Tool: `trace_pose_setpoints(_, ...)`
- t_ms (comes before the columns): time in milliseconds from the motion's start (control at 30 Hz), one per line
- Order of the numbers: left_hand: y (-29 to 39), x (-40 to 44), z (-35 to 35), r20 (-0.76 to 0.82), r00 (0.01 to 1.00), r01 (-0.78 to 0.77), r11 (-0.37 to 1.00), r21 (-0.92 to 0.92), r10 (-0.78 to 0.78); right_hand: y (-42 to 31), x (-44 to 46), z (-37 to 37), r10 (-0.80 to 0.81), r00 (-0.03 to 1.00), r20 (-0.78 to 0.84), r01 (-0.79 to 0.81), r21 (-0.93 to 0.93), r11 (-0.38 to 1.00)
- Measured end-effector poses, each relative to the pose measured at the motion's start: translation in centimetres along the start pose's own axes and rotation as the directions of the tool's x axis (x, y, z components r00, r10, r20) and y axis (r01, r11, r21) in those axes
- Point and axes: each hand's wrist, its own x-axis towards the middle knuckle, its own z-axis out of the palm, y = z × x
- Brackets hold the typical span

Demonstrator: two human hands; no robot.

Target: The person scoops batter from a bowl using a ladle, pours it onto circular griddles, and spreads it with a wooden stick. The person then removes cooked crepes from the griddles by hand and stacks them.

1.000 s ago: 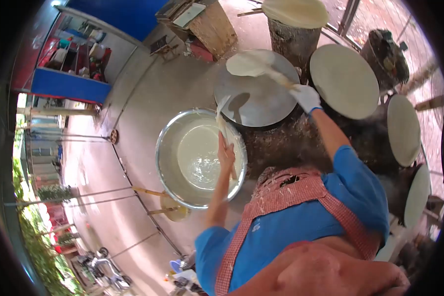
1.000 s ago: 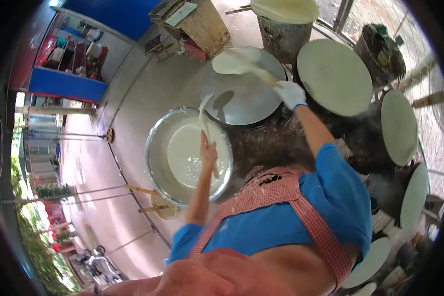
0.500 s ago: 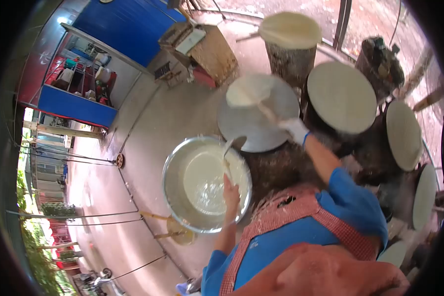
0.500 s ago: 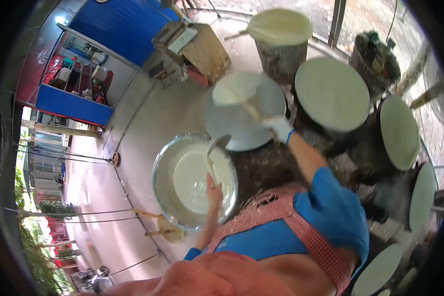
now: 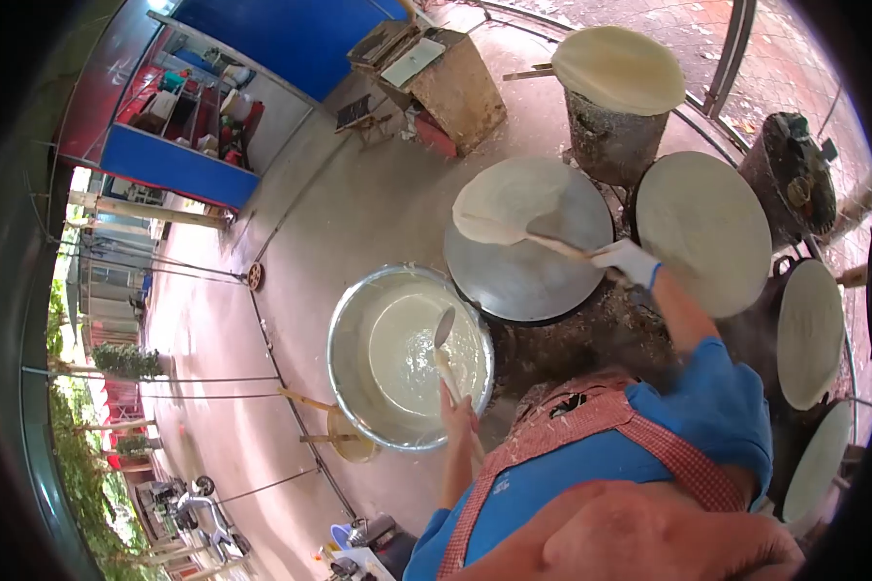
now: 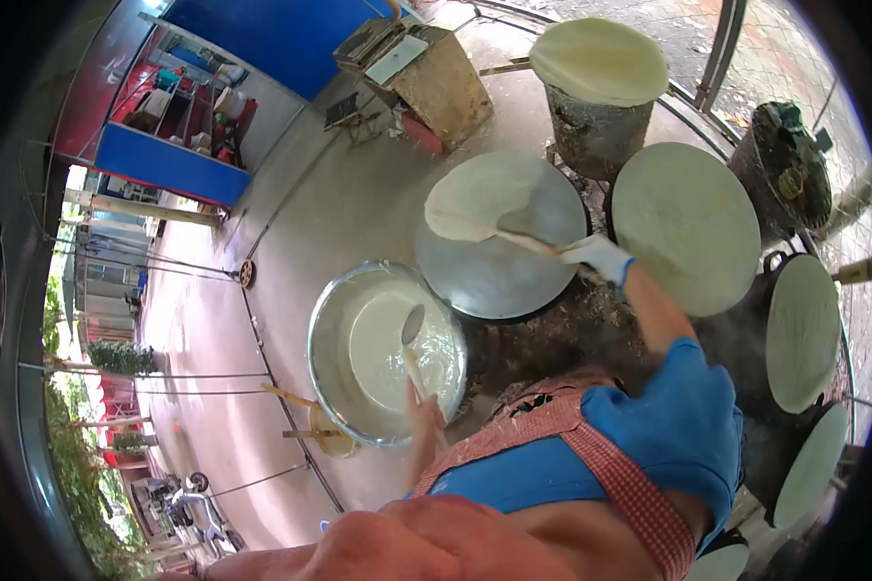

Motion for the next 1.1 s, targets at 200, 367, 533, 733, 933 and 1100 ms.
trace_pose_setpoints(200, -2.1, -2.8, -2.0, -0.061, 0.99, 0.119, 0.99, -0.074, -0.123, -1.9, 5.3, -1.6, -0.046, 0.995, -0.083, 0.047, 0.009, 0.999)
trace_pose_setpoints(367, -2.8, -4.5, -1.2, -0.092, 0.979, 0.173, 0.98, -0.097, -0.182, -0.9, 2.0, -2.6, 0.217, 0.955, 0.202, -0.197, -0.115, 0.974)
trace_pose_setpoints(533, -3.4, -6.9, -0.8, -0.103, 0.976, 0.181, 0.98, -0.088, -0.189, -3.6, 9.6, -4.8, -0.145, 0.989, 0.004, 0.145, -0.071, 0.987)
trace_pose_setpoints(733, -4.4, -7.1, -0.6, -0.063, 0.969, 0.222, 0.952, -0.211, -0.24, -1.6, 5.2, -3.3, 0.162, 0.961, 0.225, -0.084, -0.32, 0.944)
trace_pose_setpoints(933, -4.3, -8.3, -0.6, -0.182, 0.933, 0.251, 0.925, -0.284, -0.309, -4.3, 11.5, -4.4, -0.03, 1.0, -0.005, 0.027, -0.29, 0.957)
trace_pose_setpoints(1100, -6.3, -8.1, -1.6, -0.194, 0.938, 0.224, 0.93, -0.292, -0.287, -5.1, 9.4, -3.1, 0.142, 0.928, 0.344, 0.07, -0.536, 0.841)
